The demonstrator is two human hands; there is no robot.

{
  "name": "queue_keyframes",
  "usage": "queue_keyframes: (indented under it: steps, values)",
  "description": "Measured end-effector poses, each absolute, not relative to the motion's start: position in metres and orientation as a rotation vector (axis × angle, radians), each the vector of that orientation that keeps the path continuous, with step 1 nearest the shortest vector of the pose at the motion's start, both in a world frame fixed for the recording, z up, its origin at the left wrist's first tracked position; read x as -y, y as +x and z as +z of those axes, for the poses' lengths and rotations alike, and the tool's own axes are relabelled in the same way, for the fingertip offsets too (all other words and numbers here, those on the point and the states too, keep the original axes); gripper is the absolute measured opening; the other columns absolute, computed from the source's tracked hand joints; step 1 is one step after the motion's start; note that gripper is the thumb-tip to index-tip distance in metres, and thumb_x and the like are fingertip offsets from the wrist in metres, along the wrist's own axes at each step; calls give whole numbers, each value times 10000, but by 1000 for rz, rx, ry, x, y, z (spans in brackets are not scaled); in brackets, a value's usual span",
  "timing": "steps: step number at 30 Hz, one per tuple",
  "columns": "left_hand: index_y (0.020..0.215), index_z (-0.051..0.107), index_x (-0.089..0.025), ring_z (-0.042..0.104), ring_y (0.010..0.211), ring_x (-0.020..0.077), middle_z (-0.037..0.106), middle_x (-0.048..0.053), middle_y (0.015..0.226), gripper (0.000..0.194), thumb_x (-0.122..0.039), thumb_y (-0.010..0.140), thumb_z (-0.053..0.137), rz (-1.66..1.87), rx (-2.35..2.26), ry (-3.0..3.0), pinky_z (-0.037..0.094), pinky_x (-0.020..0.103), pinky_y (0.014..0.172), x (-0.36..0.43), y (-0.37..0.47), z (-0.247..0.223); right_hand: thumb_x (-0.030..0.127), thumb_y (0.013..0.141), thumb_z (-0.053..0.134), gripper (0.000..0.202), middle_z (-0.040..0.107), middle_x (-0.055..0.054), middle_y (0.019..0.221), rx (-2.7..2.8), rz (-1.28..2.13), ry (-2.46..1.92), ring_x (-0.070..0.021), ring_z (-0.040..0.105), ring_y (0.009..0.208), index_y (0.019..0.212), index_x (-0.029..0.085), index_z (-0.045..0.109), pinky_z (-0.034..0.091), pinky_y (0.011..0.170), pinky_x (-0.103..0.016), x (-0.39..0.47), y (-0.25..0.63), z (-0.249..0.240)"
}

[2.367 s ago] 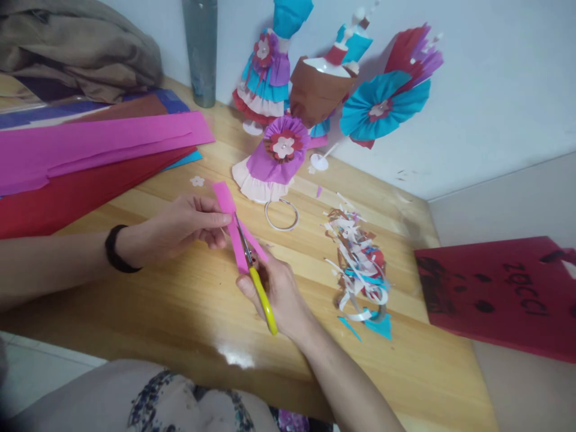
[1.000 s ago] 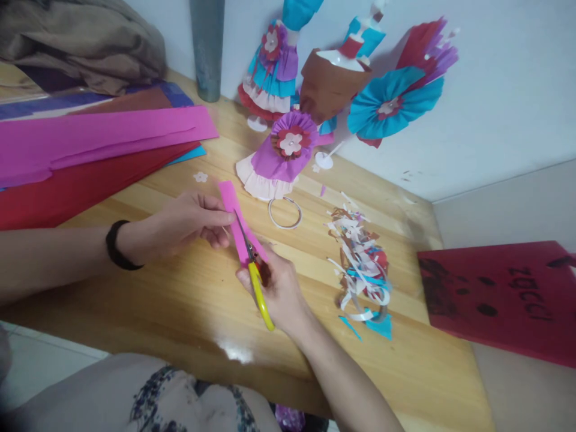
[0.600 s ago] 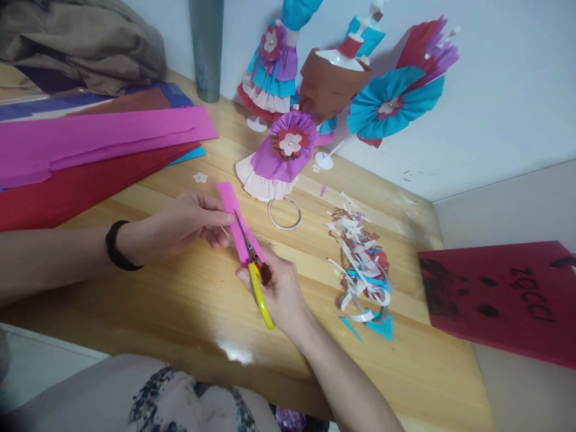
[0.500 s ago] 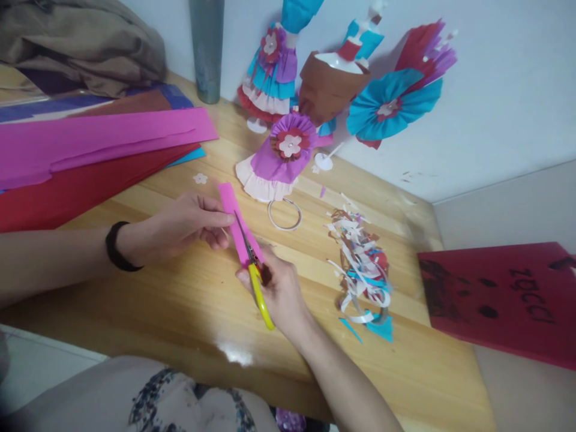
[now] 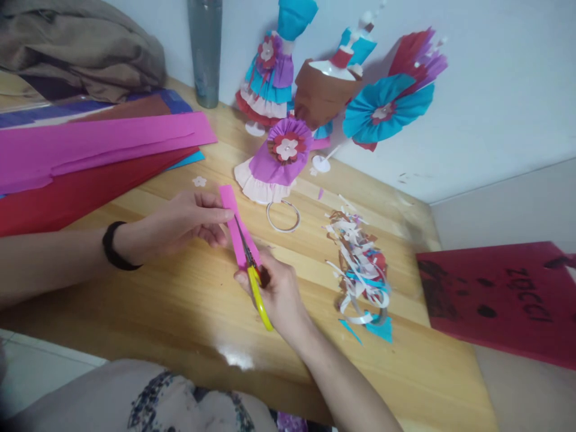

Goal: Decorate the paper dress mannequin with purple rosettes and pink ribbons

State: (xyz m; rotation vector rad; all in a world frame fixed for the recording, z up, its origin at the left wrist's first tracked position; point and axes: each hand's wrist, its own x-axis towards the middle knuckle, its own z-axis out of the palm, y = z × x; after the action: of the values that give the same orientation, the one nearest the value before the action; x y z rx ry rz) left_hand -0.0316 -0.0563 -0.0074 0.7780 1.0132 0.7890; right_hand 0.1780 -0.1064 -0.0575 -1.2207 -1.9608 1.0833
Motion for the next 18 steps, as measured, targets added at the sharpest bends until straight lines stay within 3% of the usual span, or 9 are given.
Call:
queue_keyframes:
  steps: [10, 18]
  values:
    - [646, 625, -85, 611, 491, 109, 665, 64, 560, 189, -135, 828, 634, 824, -1017, 817, 487, 196, 500, 58, -33, -8, 443, 863, 616, 270, 433, 18, 730, 1971, 1159, -1160, -112, 333, 616, 836, 188, 532, 286, 544, -249, 106, 176, -45]
    - [619, 613, -104, 601, 470, 110, 662, 55, 550, 213, -179, 815, 648, 777, -965, 840, 467, 200, 493, 59, -32, -15, 568, 889, 519, 384, 374, 35, 673, 1966, 1267, -1151, -108, 328, 558, 783, 205, 459, 264, 497, -254, 107, 178, -41]
